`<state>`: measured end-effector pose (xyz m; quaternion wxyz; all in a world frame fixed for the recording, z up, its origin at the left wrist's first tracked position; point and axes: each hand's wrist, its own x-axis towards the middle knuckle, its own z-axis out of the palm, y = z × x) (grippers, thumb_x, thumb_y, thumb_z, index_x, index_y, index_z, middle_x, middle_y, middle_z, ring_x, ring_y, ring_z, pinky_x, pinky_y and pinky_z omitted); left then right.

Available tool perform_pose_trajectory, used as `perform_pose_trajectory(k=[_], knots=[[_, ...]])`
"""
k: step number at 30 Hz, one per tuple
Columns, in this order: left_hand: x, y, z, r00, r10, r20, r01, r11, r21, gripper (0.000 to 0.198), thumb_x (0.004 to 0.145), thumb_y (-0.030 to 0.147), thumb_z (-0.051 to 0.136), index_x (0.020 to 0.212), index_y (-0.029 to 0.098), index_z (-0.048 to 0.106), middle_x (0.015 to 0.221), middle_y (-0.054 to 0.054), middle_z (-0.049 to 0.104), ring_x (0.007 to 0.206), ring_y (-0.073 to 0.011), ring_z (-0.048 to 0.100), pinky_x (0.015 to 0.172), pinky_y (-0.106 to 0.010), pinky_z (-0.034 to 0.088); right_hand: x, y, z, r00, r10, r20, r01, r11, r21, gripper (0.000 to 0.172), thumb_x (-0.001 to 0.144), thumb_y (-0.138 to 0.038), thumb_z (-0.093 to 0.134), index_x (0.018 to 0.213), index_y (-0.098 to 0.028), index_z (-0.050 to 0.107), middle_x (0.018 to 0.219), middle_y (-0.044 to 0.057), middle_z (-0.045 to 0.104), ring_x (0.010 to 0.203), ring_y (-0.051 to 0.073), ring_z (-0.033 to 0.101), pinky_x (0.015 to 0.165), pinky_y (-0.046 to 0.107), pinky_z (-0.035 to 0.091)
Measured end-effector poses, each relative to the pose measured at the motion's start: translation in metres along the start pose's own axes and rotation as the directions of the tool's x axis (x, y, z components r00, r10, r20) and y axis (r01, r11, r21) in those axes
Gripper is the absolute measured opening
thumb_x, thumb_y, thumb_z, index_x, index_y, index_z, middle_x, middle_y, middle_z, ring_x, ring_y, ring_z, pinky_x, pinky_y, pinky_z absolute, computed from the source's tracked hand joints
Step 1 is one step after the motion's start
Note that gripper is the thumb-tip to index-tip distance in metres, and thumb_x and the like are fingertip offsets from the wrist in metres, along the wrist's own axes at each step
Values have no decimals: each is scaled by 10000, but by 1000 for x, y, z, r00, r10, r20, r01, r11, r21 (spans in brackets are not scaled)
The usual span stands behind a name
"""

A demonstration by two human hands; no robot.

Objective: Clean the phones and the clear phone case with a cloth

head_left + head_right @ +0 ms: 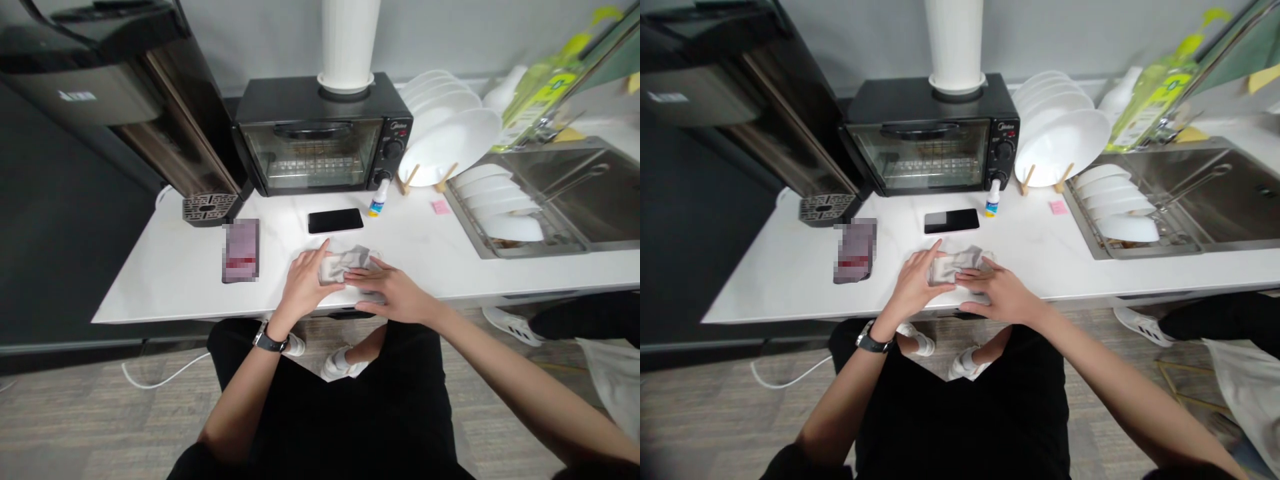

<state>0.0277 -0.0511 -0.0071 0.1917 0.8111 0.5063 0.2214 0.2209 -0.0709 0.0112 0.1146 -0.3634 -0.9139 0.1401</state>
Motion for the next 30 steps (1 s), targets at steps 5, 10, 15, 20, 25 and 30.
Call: perform_pose_trajectory(k=[5,10,15,20,25,30], knots=[[-1,0,-1,1000,3,-17,-3,1000,15,723,629,365,507,1179,343,38,1084,26,400,983,-204,359,843,-345,303,37,-4,11,991,-132,-34,131,991,-38,422,712,-435,311,1115,-314,280,1076,-37,419,1032,139,306,917,376,114],[0,2,-3,1000,8,-9,-8,1000,21,787,615,382,508,1180,329,-38,1095,23,397,982,-221,362,839,-364,307,23,17,3,995,-67,-68,62,995,-81,435,722,-411,315,1136,-304,235,1103,-9,391,1034,138,302,911,387,117],[1,2,-2,1000,-17,2,17,1000,0,755,592,389,526,1156,402,24,1092,63,403,976,-242,362,834,-400,285,-19,24,-10,995,75,-67,-79,995,-56,412,719,-384,333,1120,-311,268,1099,-17,400,1032,147,306,917,400,109],[1,2,-3,1000,-4,-8,4,1000,-18,733,586,365,542,1169,346,98,1085,42,411,981,-237,354,828,-379,281,-13,5,-4,999,51,-17,-50,998,45,434,700,-411,359,1114,-300,285,1104,-23,394,1034,151,307,921,394,100],[-1,3,-5,1000,-14,-21,14,1000,-1,724,604,301,544,1179,305,103,1081,17,410,975,-214,360,826,-336,295,31,-7,13,996,-89,-6,89,991,97,399,719,-422,325,1094,-288,319,1077,-20,428,1037,132,303,918,380,35],[-3,3,-6,1000,-9,-14,9,1000,22,712,624,316,531,1179,312,84,1072,13,409,975,-208,350,830,-336,297,36,11,8,995,-99,-34,100,994,53,390,740,-395,314,1102,-248,311,1102,6,403,1047,119,286,904,390,17]])
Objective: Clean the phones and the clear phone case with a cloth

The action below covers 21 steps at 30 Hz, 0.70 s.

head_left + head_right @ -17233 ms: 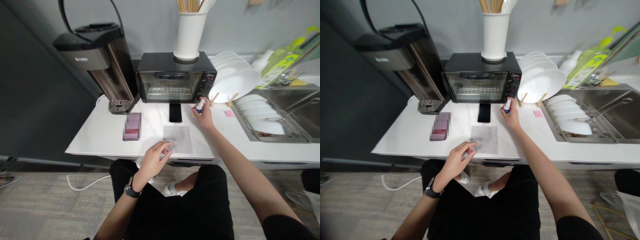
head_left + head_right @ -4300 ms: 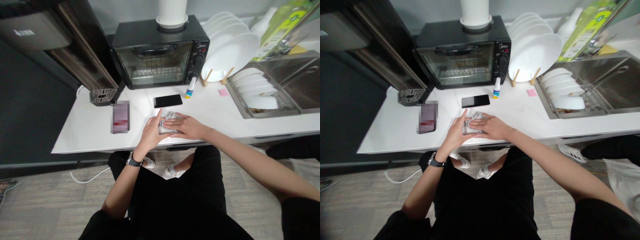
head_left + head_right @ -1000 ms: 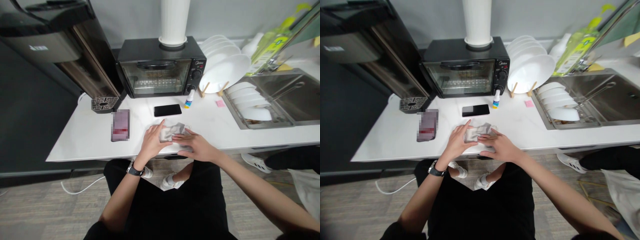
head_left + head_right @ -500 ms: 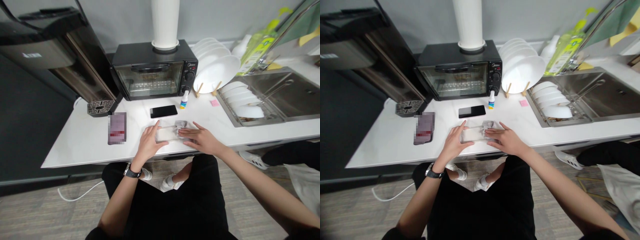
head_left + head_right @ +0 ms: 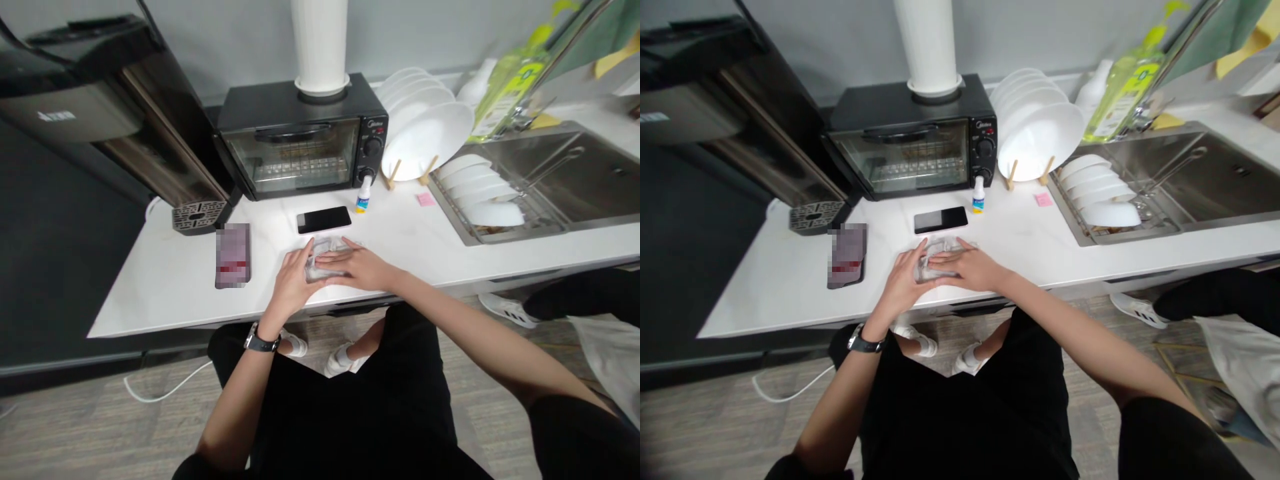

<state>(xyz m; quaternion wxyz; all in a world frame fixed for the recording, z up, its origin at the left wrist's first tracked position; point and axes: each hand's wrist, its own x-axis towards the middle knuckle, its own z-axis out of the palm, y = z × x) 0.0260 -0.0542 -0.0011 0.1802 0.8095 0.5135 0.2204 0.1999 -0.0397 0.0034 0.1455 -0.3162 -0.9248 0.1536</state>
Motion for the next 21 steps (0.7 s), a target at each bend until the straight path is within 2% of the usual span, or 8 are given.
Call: perform_pose_trajectory(k=[5,7,10,16,18,21], knots=[[1,0,2,1000,23,1,-23,1000,11,696,638,341,511,1177,319,72,1091,18,392,985,-207,336,850,-338,274,-37,12,-17,990,137,-18,-138,989,-57,382,746,-373,311,1107,-248,306,1108,5,397,1046,129,290,906,401,21],[2,-1,4,1000,24,1,-24,1000,6,727,626,355,520,1182,310,53,1090,16,396,984,-213,338,851,-346,268,-49,8,-20,981,195,-21,-196,979,-64,379,742,-365,321,1105,-257,309,1097,-1,408,1044,137,294,908,409,29],[2,-2,5,1000,22,-2,-22,1000,-6,767,618,350,532,1187,303,20,1095,21,396,987,-211,338,848,-350,268,-55,-3,-18,981,192,7,-192,980,-44,404,719,-386,353,1104,-272,307,1087,-15,416,1045,146,293,914,409,40],[1,-5,5,999,39,0,-39,999,-28,776,614,366,532,1196,263,29,1083,6,407,988,-202,336,847,-341,268,-19,-21,0,998,63,22,-62,998,-7,445,695,-426,369,1107,-269,305,1084,-13,418,1036,148,307,920,391,59],[0,-5,4,999,38,2,-38,999,-18,729,630,373,512,1197,240,73,1076,-15,409,978,-206,340,839,-340,274,-5,-21,4,1000,24,9,-24,1000,-11,419,699,-418,369,1089,-268,334,1074,-24,428,1035,149,305,919,379,76],[0,-5,3,1000,28,1,-28,1000,-4,712,639,380,498,1198,231,83,1072,-26,408,974,-204,339,837,-331,280,5,-12,3,1000,29,-7,-29,999,-33,385,712,-404,359,1073,-272,356,1065,-41,435,1031,150,309,919,364,89]])
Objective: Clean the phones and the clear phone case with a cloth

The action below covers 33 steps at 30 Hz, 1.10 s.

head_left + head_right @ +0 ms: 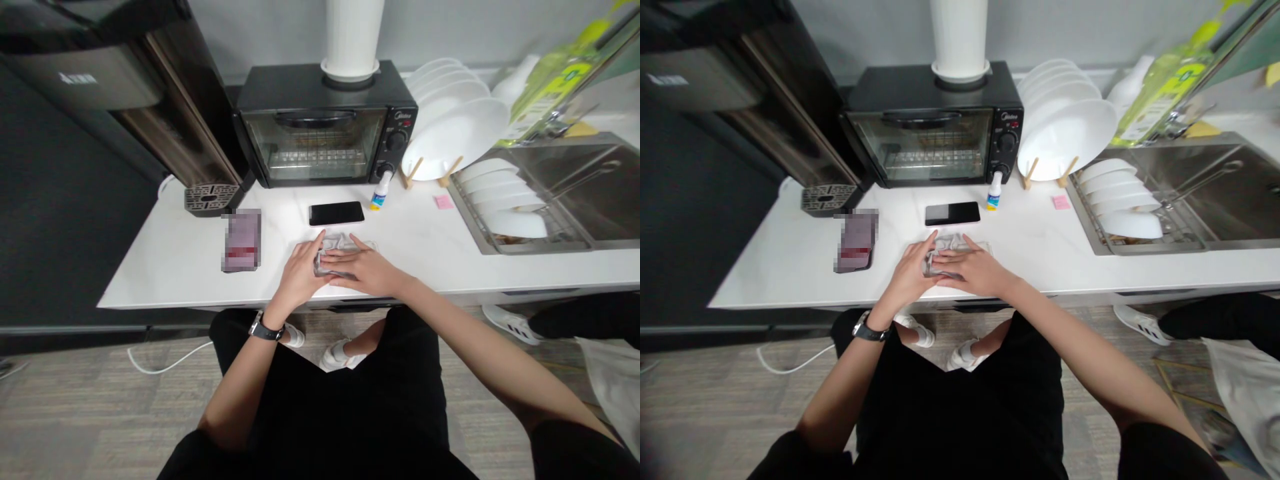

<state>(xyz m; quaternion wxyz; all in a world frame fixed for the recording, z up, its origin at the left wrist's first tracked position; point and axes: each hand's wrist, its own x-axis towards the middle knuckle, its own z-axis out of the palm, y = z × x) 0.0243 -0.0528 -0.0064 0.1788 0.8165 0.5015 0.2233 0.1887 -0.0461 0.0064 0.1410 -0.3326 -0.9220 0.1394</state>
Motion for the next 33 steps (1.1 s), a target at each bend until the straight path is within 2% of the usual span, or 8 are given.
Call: perform_pose_trajectory(k=[6,10,13,16,21,24,28,33], knots=[[1,1,1,1000,-17,-18,17,1000,12,751,614,345,539,1194,258,69,1084,8,398,979,-198,337,854,-323,273,-37,27,-15,994,110,-5,-110,992,-65,397,725,-389,336,1105,-276,307,1097,-20,404,1042,141,296,928,381,31],[3,4,1,1000,-28,-5,28,999,17,738,600,333,553,1182,292,101,1084,28,402,978,-209,347,853,-342,265,-58,22,-21,983,183,3,-182,981,-67,385,719,-383,343,1093,-296,321,1082,-26,421,1029,155,315,931,390,34],[4,7,-2,999,-33,11,33,999,14,730,603,341,543,1175,330,89,1087,44,405,984,-202,347,861,-333,259,-49,6,-15,992,120,32,-119,993,-25,448,691,-426,366,1109,-276,302,1084,-15,420,1032,158,310,931,384,56],[4,8,-5,999,-36,35,35,999,10,701,627,347,511,1178,329,77,1086,41,407,996,-199,338,856,-333,269,-24,-6,-3,999,34,36,-34,999,9,479,691,-450,352,1120,-246,290,1092,2,412,1045,143,291,929,372,57],[3,5,-5,999,-35,38,35,999,5,689,633,348,500,1188,283,98,1095,12,393,990,-214,345,838,-338,295,1,1,2,997,-57,56,57,998,1,416,724,-419,321,1111,-269,294,1105,-14,394,1064,134,254,918,395,11],[2,4,-4,999,-25,26,26,1000,-4,697,621,338,514,1183,294,104,1103,25,386,996,-222,345,832,-350,301,-9,14,-6,998,-11,60,13,999,-41,429,724,-406,329,1126,-273,264,1133,-6,353,1066,142,251,918,397,11],[2,4,-2,999,-38,5,38,999,-11,716,616,347,514,1187,293,85,1101,31,392,993,-223,345,855,-354,274,-40,26,-20,994,101,38,-98,993,-68,426,716,-381,353,1122,-279,275,1137,-3,350,1055,165,268,924,402,38],[3,5,-2,997,-66,29,66,998,-20,745,607,365,515,1189,299,55,1105,28,390,1006,-228,332,848,-380,272,-59,14,-22,986,151,77,-146,987,-66,463,690,-405,376,1125,-300,258,1127,-15,363,1059,169,260,927,412,42]])
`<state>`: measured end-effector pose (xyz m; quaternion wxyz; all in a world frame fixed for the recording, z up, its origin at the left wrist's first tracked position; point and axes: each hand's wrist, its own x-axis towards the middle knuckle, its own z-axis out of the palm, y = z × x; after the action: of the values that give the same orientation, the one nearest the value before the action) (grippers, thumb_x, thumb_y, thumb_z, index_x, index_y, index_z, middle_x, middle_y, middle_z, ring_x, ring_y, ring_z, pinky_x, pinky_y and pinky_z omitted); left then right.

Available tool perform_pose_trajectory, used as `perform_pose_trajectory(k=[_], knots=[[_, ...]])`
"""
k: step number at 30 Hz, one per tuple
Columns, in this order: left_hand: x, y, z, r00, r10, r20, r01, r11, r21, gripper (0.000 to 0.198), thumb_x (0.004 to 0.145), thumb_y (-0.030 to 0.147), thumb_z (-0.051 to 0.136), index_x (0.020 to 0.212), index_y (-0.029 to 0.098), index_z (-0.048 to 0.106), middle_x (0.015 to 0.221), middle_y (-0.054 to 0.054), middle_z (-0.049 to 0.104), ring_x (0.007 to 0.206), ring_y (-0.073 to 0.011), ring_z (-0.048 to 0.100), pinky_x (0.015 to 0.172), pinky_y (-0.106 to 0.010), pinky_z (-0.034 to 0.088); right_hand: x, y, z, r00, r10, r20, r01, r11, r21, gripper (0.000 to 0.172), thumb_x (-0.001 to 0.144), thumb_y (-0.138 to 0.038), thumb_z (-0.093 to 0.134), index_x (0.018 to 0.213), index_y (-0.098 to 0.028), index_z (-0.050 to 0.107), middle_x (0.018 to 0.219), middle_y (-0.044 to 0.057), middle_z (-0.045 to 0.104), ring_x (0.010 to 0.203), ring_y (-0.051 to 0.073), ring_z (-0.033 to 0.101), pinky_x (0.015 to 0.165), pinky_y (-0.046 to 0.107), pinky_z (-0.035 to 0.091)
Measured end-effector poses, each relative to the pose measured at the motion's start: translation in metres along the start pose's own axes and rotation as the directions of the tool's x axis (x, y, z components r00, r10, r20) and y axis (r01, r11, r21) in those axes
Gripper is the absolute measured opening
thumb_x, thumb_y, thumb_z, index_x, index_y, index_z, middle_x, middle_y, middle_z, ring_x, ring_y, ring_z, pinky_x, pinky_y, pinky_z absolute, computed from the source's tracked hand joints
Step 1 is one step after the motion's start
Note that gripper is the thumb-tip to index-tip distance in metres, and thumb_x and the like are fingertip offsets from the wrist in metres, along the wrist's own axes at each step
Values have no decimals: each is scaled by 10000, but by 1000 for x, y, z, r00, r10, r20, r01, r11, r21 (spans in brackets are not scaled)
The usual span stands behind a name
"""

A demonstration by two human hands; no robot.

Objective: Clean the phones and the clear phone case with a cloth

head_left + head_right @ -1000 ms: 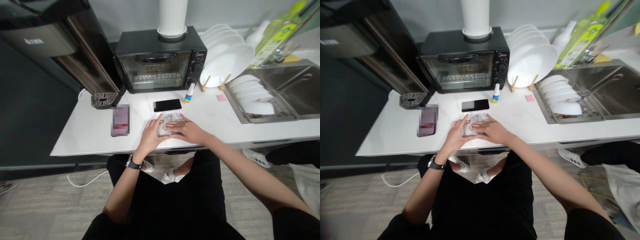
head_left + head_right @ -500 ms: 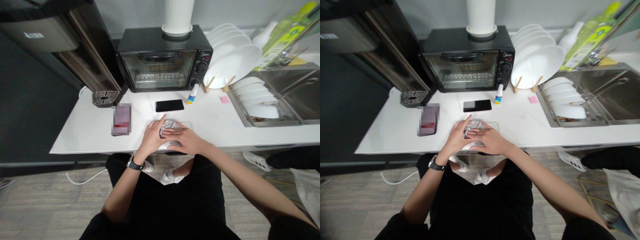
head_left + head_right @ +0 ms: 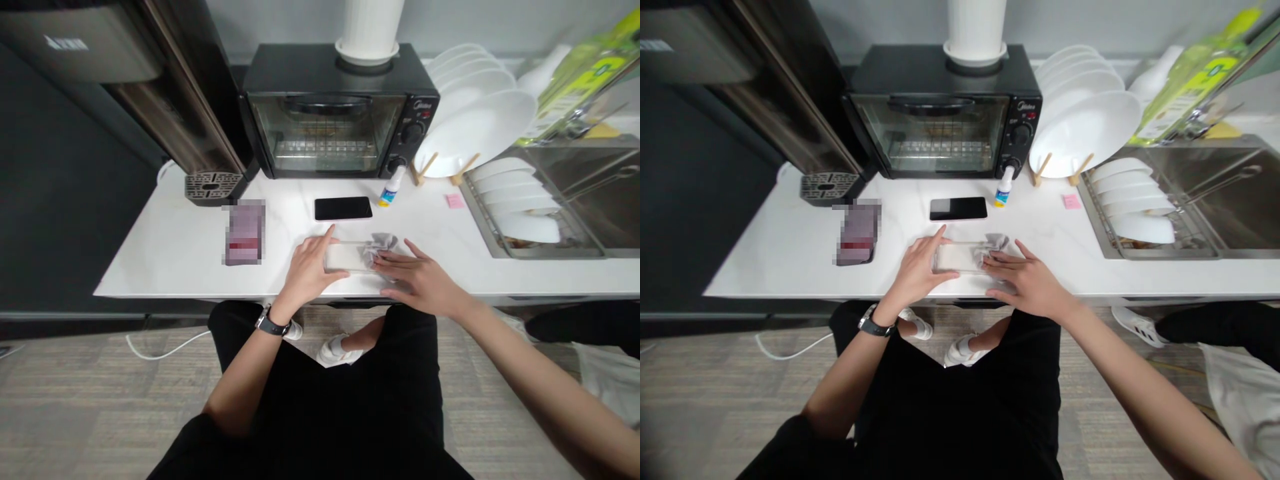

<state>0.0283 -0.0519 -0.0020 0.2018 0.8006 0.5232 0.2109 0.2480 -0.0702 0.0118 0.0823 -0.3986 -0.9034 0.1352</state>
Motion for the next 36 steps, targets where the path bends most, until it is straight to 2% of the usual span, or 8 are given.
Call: perform_pose_trajectory(k=[6,10,16,20,23,28,32,36], knots=[[-2,6,-5,1000,-19,17,19,1000,15,687,626,328,492,1184,311,92,1088,32,407,1018,-229,329,843,-376,285,38,-28,15,987,-161,-12,162,986,33,494,691,-445,350,1139,-273,236,1129,-15,362,1074,150,231,925,400,36],[-5,6,-8,999,-41,3,41,998,43,673,629,327,489,1179,323,102,1106,35,384,1015,-223,330,839,-358,296,57,-23,16,976,-218,-27,218,976,6,464,715,-426,323,1140,-263,236,1122,-7,370,1075,141,230,920,397,15],[-4,-1,-2,999,20,-43,-19,1000,20,692,636,349,496,1187,292,81,1103,26,382,1002,-213,327,861,-339,257,24,10,1,997,-71,-39,70,997,-18,420,723,-355,346,1128,-289,254,1139,-9,346,1056,155,267,917,411,48],[-2,-4,2,999,35,-41,-35,999,18,759,621,374,517,1196,258,35,1089,4,399,995,-210,315,845,-345,256,4,8,-4,1000,-22,-6,22,1000,-18,452,704,-367,370,1132,-302,241,1135,-17,349,1060,155,255,924,406,51],[-1,-4,2,998,45,-41,-44,999,15,779,623,365,523,1198,240,12,1093,1,397,998,-206,309,836,-346,257,12,-8,2,997,-76,6,76,997,8,501,682,-417,381,1140,-273,239,1135,-3,350,1061,149,257,931,384,57],[-3,-2,-2,999,50,-10,-49,998,47,716,647,354,498,1192,268,42,1094,7,389,989,-189,315,851,-315,253,51,-27,15,980,-199,-25,200,979,37,455,709,-425,335,1126,-256,274,1103,-10,395,1058,133,266,929,368,47],[-4,0,-4,999,39,-9,-38,998,59,693,656,374,475,1192,276,46,1097,7,381,991,-191,312,858,-310,258,63,-18,16,983,-175,-54,177,984,17,404,728,-398,323,1108,-263,304,1084,-8,416,1042,137,294,923,372,47],[-4,4,-3,999,30,-35,-28,998,51,672,676,373,447,1195,278,31,1107,13,378,991,-209,314,867,-340,241,42,6,9,995,-78,-59,76,997,-26,378,732,-370,333,1097,-273,320,1102,-4,396,1033,142,311,924,375,47]])
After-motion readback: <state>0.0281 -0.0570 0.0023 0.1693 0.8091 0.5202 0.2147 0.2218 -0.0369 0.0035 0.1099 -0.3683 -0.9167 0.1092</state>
